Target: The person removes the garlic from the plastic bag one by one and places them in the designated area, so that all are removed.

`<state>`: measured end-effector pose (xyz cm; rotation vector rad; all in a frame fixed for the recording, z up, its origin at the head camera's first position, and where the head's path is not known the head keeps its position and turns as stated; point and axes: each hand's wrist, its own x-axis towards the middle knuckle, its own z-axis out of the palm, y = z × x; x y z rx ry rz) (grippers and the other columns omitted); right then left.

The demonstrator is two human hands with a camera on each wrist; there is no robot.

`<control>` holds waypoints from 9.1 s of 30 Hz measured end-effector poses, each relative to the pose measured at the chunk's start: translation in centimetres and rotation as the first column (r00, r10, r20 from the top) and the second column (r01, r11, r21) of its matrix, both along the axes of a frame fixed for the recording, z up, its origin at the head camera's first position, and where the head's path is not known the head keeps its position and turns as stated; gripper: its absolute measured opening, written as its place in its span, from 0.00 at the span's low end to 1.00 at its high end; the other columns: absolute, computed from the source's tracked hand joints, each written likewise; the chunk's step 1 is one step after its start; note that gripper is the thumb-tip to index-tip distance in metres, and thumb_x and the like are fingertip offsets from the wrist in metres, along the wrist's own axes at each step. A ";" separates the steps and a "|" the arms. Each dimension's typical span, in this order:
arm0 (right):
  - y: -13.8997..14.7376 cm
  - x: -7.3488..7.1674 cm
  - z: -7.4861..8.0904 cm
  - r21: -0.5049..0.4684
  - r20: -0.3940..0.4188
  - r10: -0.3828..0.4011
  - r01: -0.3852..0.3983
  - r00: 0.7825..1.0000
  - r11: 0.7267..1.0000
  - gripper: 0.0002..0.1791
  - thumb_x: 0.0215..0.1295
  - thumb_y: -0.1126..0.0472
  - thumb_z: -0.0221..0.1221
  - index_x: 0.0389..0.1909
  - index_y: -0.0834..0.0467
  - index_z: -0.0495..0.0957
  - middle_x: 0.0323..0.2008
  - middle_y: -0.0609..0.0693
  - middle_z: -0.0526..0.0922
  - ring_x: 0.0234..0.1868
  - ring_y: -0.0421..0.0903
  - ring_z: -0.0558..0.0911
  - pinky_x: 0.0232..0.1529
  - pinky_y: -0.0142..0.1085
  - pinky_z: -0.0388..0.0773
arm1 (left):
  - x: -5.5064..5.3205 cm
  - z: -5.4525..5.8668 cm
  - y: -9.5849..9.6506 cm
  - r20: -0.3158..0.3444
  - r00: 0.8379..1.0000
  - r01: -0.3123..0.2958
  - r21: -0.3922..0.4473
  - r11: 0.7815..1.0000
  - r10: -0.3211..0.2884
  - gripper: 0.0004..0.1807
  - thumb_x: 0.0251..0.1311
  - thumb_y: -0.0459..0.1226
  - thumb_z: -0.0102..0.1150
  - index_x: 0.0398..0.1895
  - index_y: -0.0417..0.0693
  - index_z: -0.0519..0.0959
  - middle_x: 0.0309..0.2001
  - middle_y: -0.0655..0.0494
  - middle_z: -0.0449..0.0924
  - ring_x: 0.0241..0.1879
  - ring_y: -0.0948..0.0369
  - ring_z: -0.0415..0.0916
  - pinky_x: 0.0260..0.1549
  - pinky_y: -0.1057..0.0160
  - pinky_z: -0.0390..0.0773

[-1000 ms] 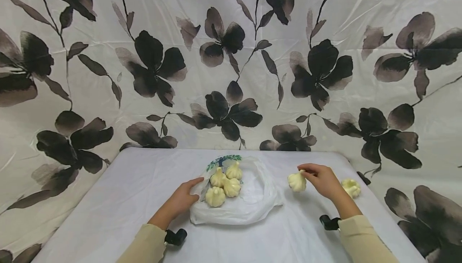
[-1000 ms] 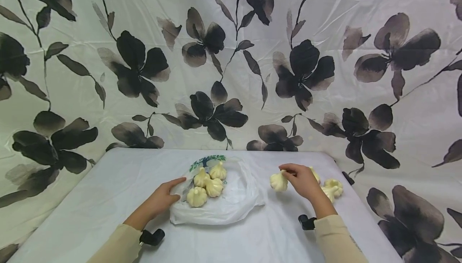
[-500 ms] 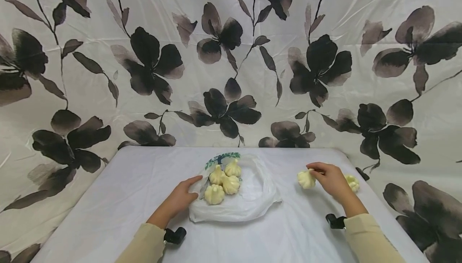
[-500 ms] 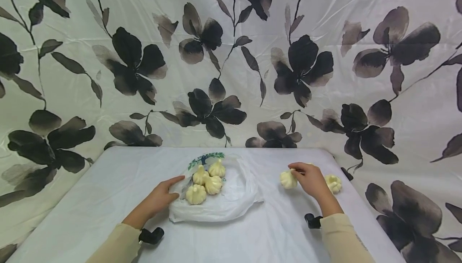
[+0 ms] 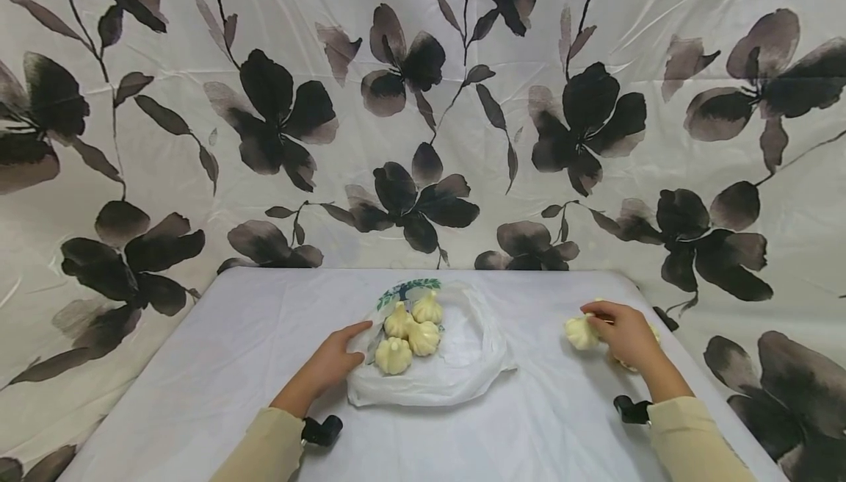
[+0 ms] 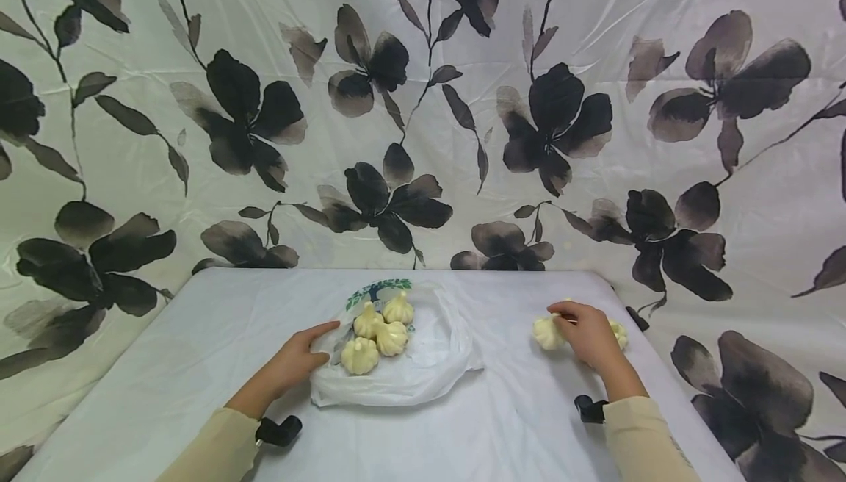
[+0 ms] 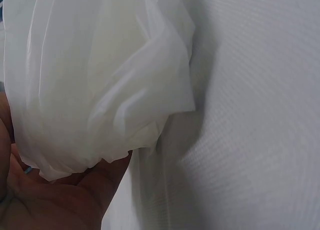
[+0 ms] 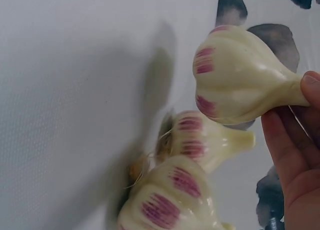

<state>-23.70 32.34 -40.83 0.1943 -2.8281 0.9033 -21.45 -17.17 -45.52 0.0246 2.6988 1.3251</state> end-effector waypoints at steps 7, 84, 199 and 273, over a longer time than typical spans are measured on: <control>0.7 0.2 -0.1 0.023 -0.009 -0.009 0.009 1.000 1.000 0.16 0.68 0.61 0.55 0.54 0.60 0.80 0.55 0.64 0.80 0.57 0.64 0.77 0.55 0.58 0.75 | -0.2 -0.2 0.0 -0.002 1.000 0.002 0.003 1.000 -0.002 0.36 0.57 0.29 0.53 0.72 0.53 0.64 0.74 0.43 0.58 0.74 0.40 0.51 0.69 0.35 0.53; -4.7 -1.4 0.5 0.145 -0.090 0.119 -0.105 0.989 0.984 0.16 0.66 0.60 0.58 0.53 0.57 0.81 0.57 0.62 0.80 0.60 0.65 0.75 0.58 0.60 0.73 | 0.2 0.1 -0.2 -0.008 1.000 -0.014 0.024 1.000 0.014 0.36 0.56 0.28 0.53 0.71 0.52 0.65 0.73 0.42 0.58 0.74 0.39 0.51 0.69 0.35 0.53; -27.0 -3.6 -0.4 0.050 0.032 0.569 -0.569 0.822 0.821 0.09 0.59 0.64 0.62 0.41 0.55 0.85 0.40 0.48 0.88 0.43 0.43 0.84 0.46 0.37 0.81 | 0.8 0.5 1.3 -0.072 0.997 0.004 -0.065 0.998 -0.009 0.36 0.55 0.28 0.54 0.71 0.51 0.64 0.72 0.43 0.62 0.72 0.42 0.56 0.69 0.38 0.58; -12.3 -3.2 2.5 -0.165 -0.229 0.224 -0.264 0.947 0.950 0.11 0.62 0.62 0.63 0.45 0.56 0.84 0.43 0.53 0.87 0.42 0.49 0.86 0.42 0.37 0.84 | 0.4 0.0 1.0 -0.097 0.995 -0.026 -0.076 0.997 0.019 0.35 0.57 0.30 0.50 0.72 0.52 0.64 0.73 0.45 0.61 0.73 0.43 0.55 0.70 0.40 0.57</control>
